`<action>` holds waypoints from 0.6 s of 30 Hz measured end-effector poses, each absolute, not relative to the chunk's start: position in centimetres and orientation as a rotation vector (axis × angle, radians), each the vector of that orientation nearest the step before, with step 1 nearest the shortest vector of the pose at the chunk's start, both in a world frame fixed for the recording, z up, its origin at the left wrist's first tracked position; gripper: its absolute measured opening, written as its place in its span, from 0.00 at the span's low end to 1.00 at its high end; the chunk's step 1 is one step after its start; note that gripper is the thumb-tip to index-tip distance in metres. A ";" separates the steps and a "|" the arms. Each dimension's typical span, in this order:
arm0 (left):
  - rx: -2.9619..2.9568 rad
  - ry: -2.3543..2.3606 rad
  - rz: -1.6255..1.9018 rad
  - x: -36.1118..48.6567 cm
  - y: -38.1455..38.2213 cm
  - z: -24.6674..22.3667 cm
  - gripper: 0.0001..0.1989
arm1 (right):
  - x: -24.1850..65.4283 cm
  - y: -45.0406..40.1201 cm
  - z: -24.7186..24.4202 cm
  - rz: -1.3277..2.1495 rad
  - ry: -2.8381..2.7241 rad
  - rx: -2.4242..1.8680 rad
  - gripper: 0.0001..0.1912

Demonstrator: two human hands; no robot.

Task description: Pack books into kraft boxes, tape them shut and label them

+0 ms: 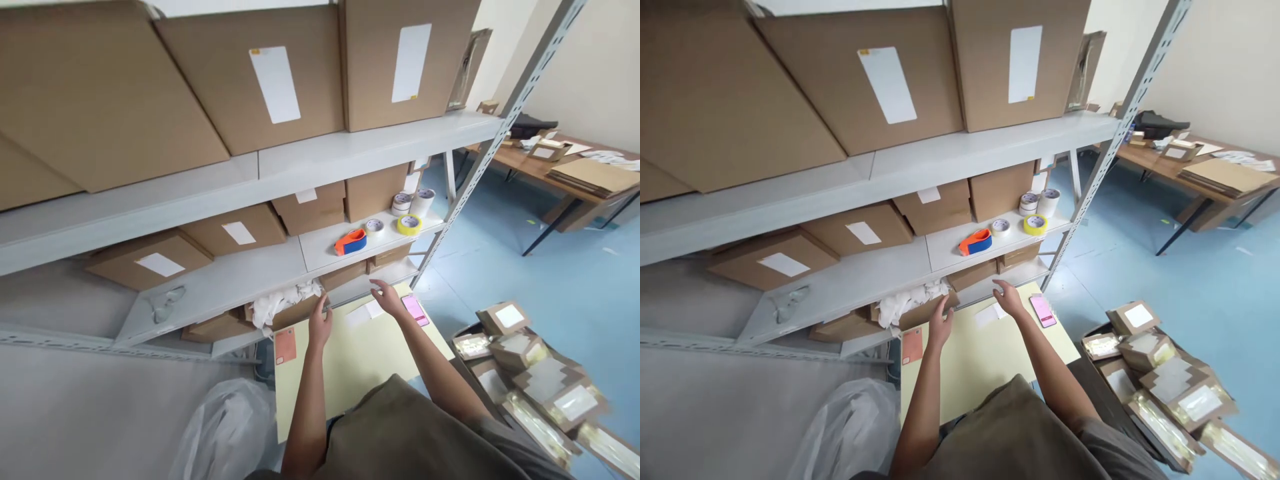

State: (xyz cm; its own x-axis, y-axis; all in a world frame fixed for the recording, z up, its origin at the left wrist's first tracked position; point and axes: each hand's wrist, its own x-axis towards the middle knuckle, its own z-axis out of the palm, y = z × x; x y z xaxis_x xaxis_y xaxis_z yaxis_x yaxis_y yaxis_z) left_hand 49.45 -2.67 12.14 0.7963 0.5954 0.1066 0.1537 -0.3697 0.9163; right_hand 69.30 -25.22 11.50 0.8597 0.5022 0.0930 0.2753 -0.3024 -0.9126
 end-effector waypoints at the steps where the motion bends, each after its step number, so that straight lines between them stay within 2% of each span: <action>1: 1.946 0.574 0.529 50.1 -3.4 12.7 0.27 | 71.3 -24.7 12.3 0.214 -0.648 -1.918 0.23; 9: 1.993 0.697 0.553 50.3 -7.8 14.4 0.27 | 84.5 -15.2 19.3 0.118 -1.134 -2.074 0.36; 13: 2.002 0.748 0.546 48.8 -8.6 14.5 0.26 | 85.9 -12.3 19.8 0.104 -1.241 -2.294 0.30; 18: 1.979 0.759 0.567 46.8 -7.9 14.8 0.26 | 84.0 -13.1 19.2 -0.039 -1.287 -2.423 0.25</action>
